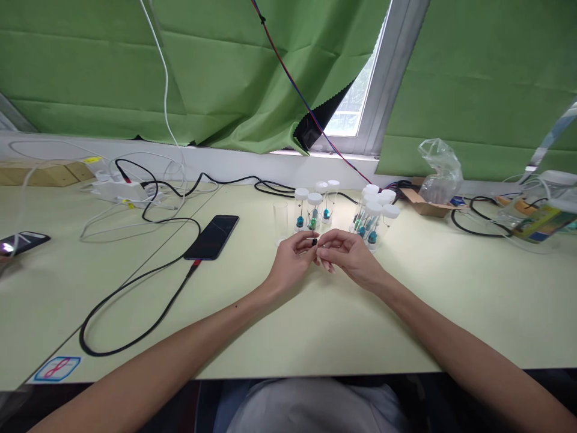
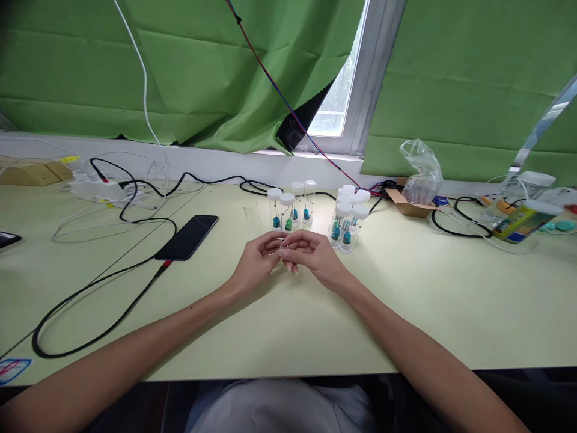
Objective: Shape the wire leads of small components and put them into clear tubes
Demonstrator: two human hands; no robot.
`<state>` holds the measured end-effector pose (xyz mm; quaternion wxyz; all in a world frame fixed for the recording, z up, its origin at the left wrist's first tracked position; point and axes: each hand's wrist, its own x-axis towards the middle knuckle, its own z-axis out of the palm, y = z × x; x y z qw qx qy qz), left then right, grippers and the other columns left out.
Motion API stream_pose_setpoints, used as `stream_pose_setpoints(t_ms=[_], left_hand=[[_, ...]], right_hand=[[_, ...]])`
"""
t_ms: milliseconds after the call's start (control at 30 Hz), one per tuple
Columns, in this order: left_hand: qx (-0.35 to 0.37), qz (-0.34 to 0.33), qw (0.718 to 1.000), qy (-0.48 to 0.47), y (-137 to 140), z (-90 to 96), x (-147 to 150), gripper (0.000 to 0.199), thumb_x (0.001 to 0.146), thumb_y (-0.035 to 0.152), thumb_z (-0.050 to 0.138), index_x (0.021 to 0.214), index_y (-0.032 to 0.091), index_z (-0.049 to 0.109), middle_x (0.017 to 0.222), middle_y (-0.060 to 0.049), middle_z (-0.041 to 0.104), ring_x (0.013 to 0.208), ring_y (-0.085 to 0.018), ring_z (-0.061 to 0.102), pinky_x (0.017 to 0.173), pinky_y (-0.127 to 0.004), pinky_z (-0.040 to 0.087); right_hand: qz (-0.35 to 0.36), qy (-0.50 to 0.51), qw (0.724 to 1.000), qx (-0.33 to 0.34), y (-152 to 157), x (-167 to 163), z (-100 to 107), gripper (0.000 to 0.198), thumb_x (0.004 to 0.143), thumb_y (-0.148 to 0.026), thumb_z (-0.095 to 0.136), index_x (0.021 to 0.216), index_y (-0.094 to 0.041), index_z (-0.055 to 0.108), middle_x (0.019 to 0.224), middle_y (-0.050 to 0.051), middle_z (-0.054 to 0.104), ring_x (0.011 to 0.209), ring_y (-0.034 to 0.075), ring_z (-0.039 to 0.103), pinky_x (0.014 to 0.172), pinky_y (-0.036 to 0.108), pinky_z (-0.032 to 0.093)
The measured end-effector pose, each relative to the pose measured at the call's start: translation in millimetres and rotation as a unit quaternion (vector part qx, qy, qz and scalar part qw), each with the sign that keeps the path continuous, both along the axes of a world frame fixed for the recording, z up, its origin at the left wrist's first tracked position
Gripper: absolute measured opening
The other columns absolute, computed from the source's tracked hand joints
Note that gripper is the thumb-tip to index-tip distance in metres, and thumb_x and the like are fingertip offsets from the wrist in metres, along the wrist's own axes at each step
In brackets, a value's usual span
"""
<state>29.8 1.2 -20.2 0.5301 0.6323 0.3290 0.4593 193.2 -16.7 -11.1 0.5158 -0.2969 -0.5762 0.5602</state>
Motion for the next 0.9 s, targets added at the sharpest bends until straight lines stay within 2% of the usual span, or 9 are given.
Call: stream_pose_setpoints(t_ms=[233, 467, 567, 733, 900], left_hand=[[0.009, 0.024, 0.999, 0.026, -1.1, 1.0, -0.6, 0.028, 0.084, 0.027, 0.064, 0.11, 0.016, 0.066, 0.095, -0.009, 0.07, 0.072, -0.017, 0.065, 0.073, -0.034, 0.053], [0.017, 0.024, 0.999, 0.029, -3.4, 4.6, 0.9, 0.027, 0.084, 0.033, 0.066, 0.104, 0.015, 0.068, 0.102, -0.012, 0.069, 0.086, -0.02, 0.065, 0.072, -0.032, 0.053], [0.026, 0.025, 0.999, 0.031, -4.3, 5.4, 1.3, 0.025, 0.084, 0.034, 0.066, 0.102, 0.016, 0.069, 0.1, -0.011, 0.07, 0.087, -0.02, 0.065, 0.072, -0.031, 0.053], [0.024, 0.026, 0.999, 0.033, -5.9, 5.4, 1.4, 0.027, 0.083, 0.039, 0.068, 0.098, 0.017, 0.069, 0.089, -0.008, 0.07, 0.076, -0.018, 0.064, 0.069, -0.031, 0.052], [0.02, 0.021, 0.999, 0.021, -3.7, 2.9, 0.9, 0.026, 0.083, 0.039, 0.069, 0.096, 0.017, 0.068, 0.088, -0.007, 0.07, 0.075, -0.017, 0.064, 0.071, -0.031, 0.052]], right_hand=[[-0.035, -0.031, 0.999, 0.014, 0.8, 0.6, 0.0, 0.029, 0.069, -0.035, 0.086, 0.08, -0.018, 0.066, 0.066, 0.001, 0.067, 0.051, 0.012, 0.057, 0.047, 0.026, 0.045], [-0.049, -0.053, 0.997, 0.025, -1.5, 0.3, 2.1, 0.03, 0.072, -0.04, 0.083, 0.078, -0.018, 0.064, 0.064, 0.001, 0.067, 0.048, 0.012, 0.056, 0.046, 0.025, 0.044], [-0.059, -0.059, 0.996, 0.036, -3.0, -0.5, 3.1, 0.03, 0.073, -0.041, 0.083, 0.077, -0.017, 0.063, 0.063, 0.001, 0.067, 0.047, 0.011, 0.055, 0.045, 0.025, 0.044], [-0.09, -0.066, 0.992, 0.053, -5.2, -2.9, 5.2, 0.031, 0.072, -0.041, 0.083, 0.072, -0.018, 0.062, 0.058, 0.0, 0.065, 0.044, 0.011, 0.053, 0.042, 0.025, 0.041], [-0.102, -0.06, 0.991, 0.066, -6.4, -4.5, 4.5, 0.032, 0.073, -0.04, 0.082, 0.068, -0.018, 0.059, 0.059, 0.001, 0.066, 0.043, 0.011, 0.053, 0.041, 0.025, 0.041]])
